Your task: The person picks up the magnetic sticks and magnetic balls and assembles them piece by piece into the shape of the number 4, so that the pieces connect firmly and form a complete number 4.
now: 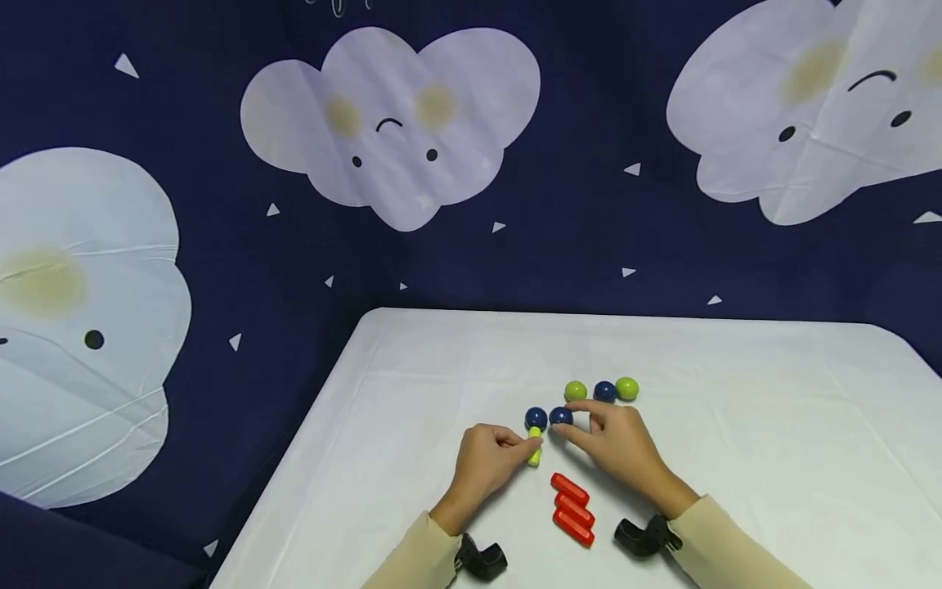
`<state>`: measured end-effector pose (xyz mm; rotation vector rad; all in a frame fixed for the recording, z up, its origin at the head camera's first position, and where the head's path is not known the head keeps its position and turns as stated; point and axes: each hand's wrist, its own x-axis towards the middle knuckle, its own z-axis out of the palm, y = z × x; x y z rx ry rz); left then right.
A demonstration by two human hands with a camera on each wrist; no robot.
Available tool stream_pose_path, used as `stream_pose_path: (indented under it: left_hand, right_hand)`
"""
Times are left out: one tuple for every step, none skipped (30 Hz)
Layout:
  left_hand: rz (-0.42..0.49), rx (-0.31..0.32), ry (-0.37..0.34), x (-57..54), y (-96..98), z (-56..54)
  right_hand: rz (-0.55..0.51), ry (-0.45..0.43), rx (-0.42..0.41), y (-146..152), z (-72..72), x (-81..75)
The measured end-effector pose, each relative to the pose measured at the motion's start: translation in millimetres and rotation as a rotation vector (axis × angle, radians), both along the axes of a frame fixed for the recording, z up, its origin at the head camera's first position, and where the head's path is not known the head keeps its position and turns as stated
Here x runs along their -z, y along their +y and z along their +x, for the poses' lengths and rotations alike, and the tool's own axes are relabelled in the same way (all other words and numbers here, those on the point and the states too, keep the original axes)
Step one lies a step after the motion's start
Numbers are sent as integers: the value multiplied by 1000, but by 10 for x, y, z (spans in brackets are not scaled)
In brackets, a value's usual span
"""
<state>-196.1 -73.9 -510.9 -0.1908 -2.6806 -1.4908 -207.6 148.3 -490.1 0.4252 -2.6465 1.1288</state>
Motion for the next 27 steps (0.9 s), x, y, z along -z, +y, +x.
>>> stream_pose_path:
  left_hand:
    - [0, -4, 7, -7, -1, -19]
    - [-2, -9, 13, -14, -3, -38]
    - [-6, -12, 18, -20, -5, -57]
    - [-7, -14, 20, -26, -6, -74]
    - [-8, -14, 22, -32, -7, -87]
    - [-7, -15, 24, -35, -8, -98]
    - [-5, -17, 24, -36, -8, -103]
    - [0, -20, 22, -28, -7, -102]
    - [8, -23, 19, -17, -4, -95]
    - [15, -26, 16, -1, -2, -83]
    - [22, -29, 12, 15, 1, -64]
    - [28, -31, 6, 32, 2, -45]
    - [33, -33, 0, 56, 1, -23]
    - [37, -34, -4, 80, -1, -5]
    - [39, -33, -8, 97, -3, 10]
    - [36, -33, -10, 108, -4, 19]
    - [35, -33, -12, 112, -4, 24]
    - [36, -33, -8, 112, -6, 22]
    - [36, -31, -2, 109, -5, 16]
    - [36, -30, 2, 101, -4, 9]
    - [34, -29, 6, 91, -4, 1]
    - [29, -28, 10, 79, -1, -4]
    - [28, -26, 14, 67, 0, -11]
    - [27, -22, 17, 56, 2, -16]
    - [23, -20, 17, 49, 4, -19]
    - [20, -17, 17, 43, 3, -19]
    - [16, -15, 16, 40, 3, -18]
  right_hand:
    - [-12, -4, -7, -4, 45, -10]
    - [-16, -13, -13, -12, 90, -18]
    - [-20, -23, -24, -27, 138, -28]
    - [-21, -36, -38, -47, 183, -37]
    - [-15, -51, -54, -72, 227, -46]
    - [-3, -55, -68, -103, 270, -48]
    - [14, -54, -82, -136, 311, -47]
    - [36, -51, -95, -171, 352, -41]
    - [57, -39, -107, -206, 392, -30]
    - [85, -22, -115, -238, 430, -14]
    - [109, -4, -119, -267, 466, 5]
    - [130, 18, -119, -291, 499, 28]
    - [147, 30, -119, -312, 528, 55]
    - [161, 41, -116, -330, 551, 79]
    - [171, 50, -111, -343, 569, 97]
    - [175, 57, -106, -354, 578, 111]
    - [178, 64, -102, -361, 580, 121]
    - [182, 71, -97, -368, 577, 127]
    - [187, 81, -94, -373, 571, 130]
    - [191, 92, -92, -378, 564, 130]
    - [195, 102, -89, -383, 556, 130]
    - [199, 113, -87, -385, 547, 129]
    - [202, 122, -83, -387, 541, 128]
    - [205, 130, -79, -390, 535, 127]
    - [210, 135, -72, -392, 531, 127]
    - [215, 139, -63, -393, 529, 127]
    - [218, 136, -57, -394, 527, 129]
